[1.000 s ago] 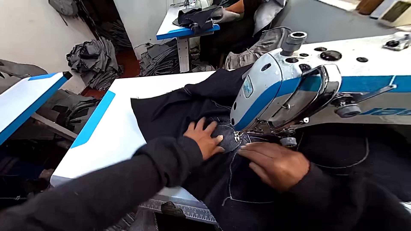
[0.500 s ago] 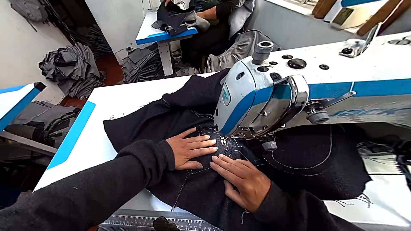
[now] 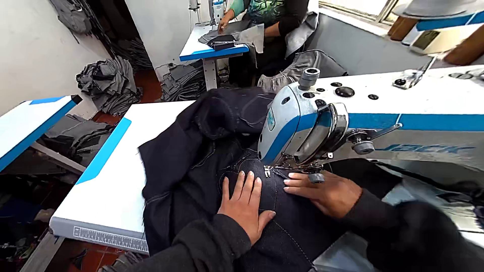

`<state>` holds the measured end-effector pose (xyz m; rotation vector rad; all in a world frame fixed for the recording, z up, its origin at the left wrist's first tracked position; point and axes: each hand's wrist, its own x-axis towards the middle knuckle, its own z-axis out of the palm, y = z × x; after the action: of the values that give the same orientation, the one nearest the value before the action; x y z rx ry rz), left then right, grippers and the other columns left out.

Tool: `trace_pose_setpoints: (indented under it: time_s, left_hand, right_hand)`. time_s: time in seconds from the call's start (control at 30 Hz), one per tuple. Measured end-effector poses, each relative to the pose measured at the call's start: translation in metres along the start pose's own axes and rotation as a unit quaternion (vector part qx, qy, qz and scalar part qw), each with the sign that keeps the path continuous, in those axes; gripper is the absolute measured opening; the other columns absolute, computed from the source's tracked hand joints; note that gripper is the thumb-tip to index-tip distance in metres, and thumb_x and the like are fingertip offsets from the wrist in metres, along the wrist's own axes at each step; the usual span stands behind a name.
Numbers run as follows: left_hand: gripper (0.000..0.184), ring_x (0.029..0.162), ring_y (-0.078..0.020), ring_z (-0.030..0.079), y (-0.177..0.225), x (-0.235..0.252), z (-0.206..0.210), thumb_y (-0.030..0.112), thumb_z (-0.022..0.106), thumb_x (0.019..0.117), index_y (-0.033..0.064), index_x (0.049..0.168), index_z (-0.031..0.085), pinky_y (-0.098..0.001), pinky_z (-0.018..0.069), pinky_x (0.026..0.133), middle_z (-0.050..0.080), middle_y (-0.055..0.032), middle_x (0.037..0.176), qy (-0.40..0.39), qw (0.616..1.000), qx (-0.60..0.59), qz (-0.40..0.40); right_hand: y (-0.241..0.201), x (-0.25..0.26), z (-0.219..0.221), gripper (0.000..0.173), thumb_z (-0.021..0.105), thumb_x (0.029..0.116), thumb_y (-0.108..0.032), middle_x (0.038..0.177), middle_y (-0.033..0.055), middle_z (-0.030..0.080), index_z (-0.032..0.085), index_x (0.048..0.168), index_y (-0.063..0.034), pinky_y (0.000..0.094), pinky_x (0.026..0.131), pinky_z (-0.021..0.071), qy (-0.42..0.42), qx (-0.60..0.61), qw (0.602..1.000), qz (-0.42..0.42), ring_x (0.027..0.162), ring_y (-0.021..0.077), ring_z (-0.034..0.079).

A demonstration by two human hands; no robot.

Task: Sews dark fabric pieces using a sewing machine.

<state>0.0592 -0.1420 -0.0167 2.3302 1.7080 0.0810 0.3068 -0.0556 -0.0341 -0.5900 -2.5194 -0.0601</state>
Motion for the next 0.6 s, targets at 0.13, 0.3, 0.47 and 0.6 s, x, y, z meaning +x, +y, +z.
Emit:
trace_pose_setpoints:
  time_s: [0.13,0.3,0.47,0.6]
  left_hand:
    - [0.064,0.16,-0.0271,0.002,-0.009,0.0,-0.01,0.044,0.033,0.1098,0.0094,0.163,0.024,-0.0658,-0.0017,0.123,0.012,-0.0097,0.173,-0.038,0.998,-0.045,0.015]
    - [0.055,0.159,-0.0275,0.014,-0.022,-0.011,-0.002,0.038,0.034,0.11,0.0151,0.16,0.036,-0.062,0.011,0.124,0.024,-0.0081,0.17,0.024,0.997,-0.035,0.063]
    - [0.056,0.158,-0.0278,0.018,-0.014,0.002,0.003,0.039,0.035,0.1093,0.0135,0.159,0.038,-0.0613,0.013,0.124,0.028,-0.0083,0.169,0.07,0.997,-0.02,0.033]
    - [0.057,0.158,-0.0286,0.02,-0.012,0.022,0.001,0.039,0.039,0.1085,0.0111,0.158,0.039,-0.0616,0.0126,0.124,0.03,-0.01,0.168,0.093,0.995,-0.021,0.01]
  right_hand:
    - [-0.105,0.007,0.011,0.034,0.051,0.0911,-0.008,0.118,0.0132,0.076,0.078,0.112,-0.0039,0.0536,0.097,0.0563,0.033,0.05,0.984,0.165,0.114,0.0343,0.071]
    - [-0.138,-0.007,0.039,0.03,0.052,0.0975,-0.009,0.123,0.0162,0.073,0.076,0.115,-0.0018,0.04,0.107,0.0515,0.075,-0.014,0.981,0.178,0.119,0.0318,0.069]
    - [-0.109,-0.003,0.032,0.03,0.052,0.0975,-0.009,0.121,0.0142,0.075,0.077,0.114,-0.0039,0.0395,0.105,0.0527,0.069,0.009,0.983,0.168,0.118,0.0301,0.07]
    - [-0.083,0.002,0.037,0.032,0.051,0.0971,-0.01,0.118,0.0139,0.076,0.079,0.111,-0.004,0.0396,0.103,0.0541,0.091,0.01,0.983,0.156,0.115,0.0308,0.072]
